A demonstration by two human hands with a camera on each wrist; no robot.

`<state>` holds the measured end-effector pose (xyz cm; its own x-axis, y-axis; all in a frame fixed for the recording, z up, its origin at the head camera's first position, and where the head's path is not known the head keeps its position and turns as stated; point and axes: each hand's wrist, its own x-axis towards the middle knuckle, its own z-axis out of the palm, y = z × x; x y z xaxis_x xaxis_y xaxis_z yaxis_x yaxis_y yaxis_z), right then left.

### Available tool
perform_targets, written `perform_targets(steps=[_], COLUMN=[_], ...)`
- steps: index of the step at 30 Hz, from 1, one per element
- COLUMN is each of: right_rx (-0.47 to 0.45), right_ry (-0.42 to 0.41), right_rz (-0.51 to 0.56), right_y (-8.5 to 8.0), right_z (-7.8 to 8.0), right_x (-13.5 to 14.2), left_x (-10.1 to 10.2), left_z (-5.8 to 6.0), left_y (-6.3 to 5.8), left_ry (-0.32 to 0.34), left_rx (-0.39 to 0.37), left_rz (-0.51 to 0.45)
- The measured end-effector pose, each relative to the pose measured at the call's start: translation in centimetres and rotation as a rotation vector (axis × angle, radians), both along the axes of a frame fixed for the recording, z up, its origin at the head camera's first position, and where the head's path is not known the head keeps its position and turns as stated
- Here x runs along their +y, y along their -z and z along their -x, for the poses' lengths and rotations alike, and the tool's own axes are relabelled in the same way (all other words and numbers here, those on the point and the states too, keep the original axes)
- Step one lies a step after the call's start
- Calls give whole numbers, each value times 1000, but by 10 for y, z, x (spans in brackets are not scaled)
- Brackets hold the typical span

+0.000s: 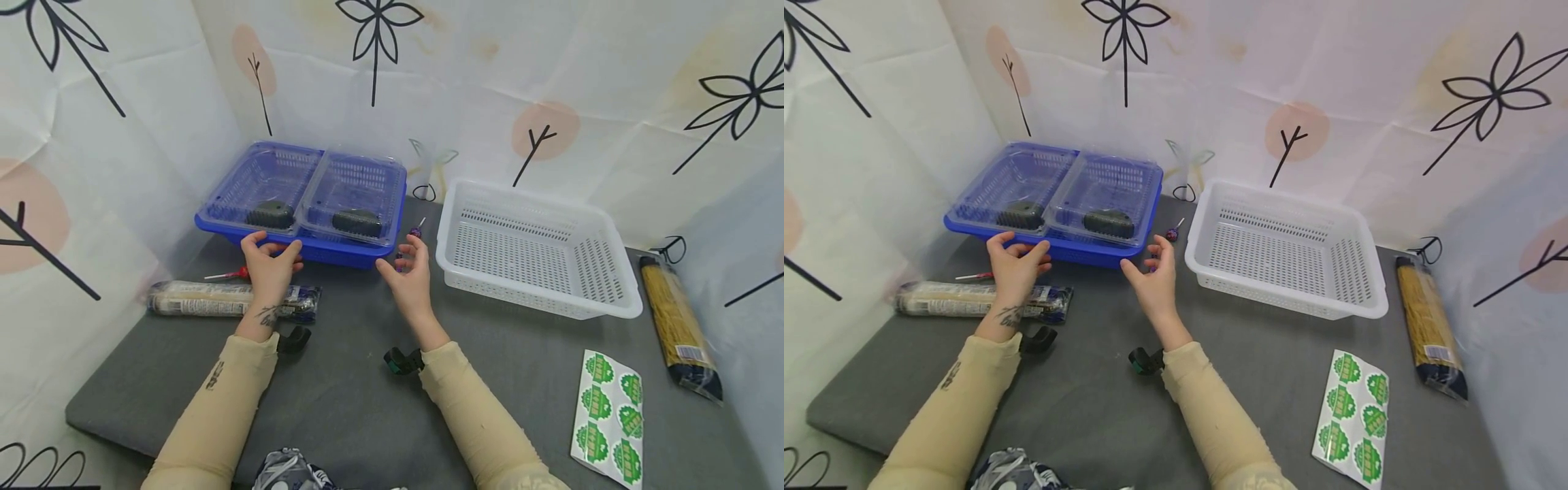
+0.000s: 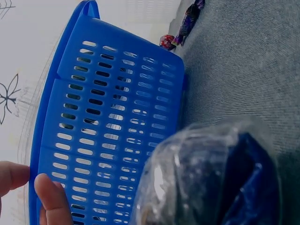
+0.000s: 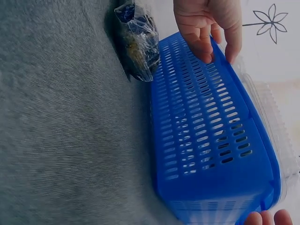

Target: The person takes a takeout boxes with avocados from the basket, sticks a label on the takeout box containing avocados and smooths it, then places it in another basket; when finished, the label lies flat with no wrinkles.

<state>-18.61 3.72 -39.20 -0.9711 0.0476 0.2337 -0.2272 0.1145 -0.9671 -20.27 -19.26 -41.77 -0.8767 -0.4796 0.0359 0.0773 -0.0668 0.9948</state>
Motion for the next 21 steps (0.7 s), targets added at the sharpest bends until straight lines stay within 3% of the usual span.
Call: perform_targets(steps=[5, 9, 17, 21], right_rx=[58, 52, -129, -199], right_ry=[30, 85, 102, 66], right_rz=[-37, -161, -451, -528], right_y=[-15, -16, -28, -30], right_z=[3, 19, 37, 43], right_x=[-7, -13, -18, -18], left_x=[0, 4, 13, 9], left_z=[1, -2, -14, -9], left_y=[0, -6, -26, -16], left_ry=[-18, -27, -40, -40], left_rx=[-3, -15, -38, -28], left_rz=[-1, -3, -23, -11])
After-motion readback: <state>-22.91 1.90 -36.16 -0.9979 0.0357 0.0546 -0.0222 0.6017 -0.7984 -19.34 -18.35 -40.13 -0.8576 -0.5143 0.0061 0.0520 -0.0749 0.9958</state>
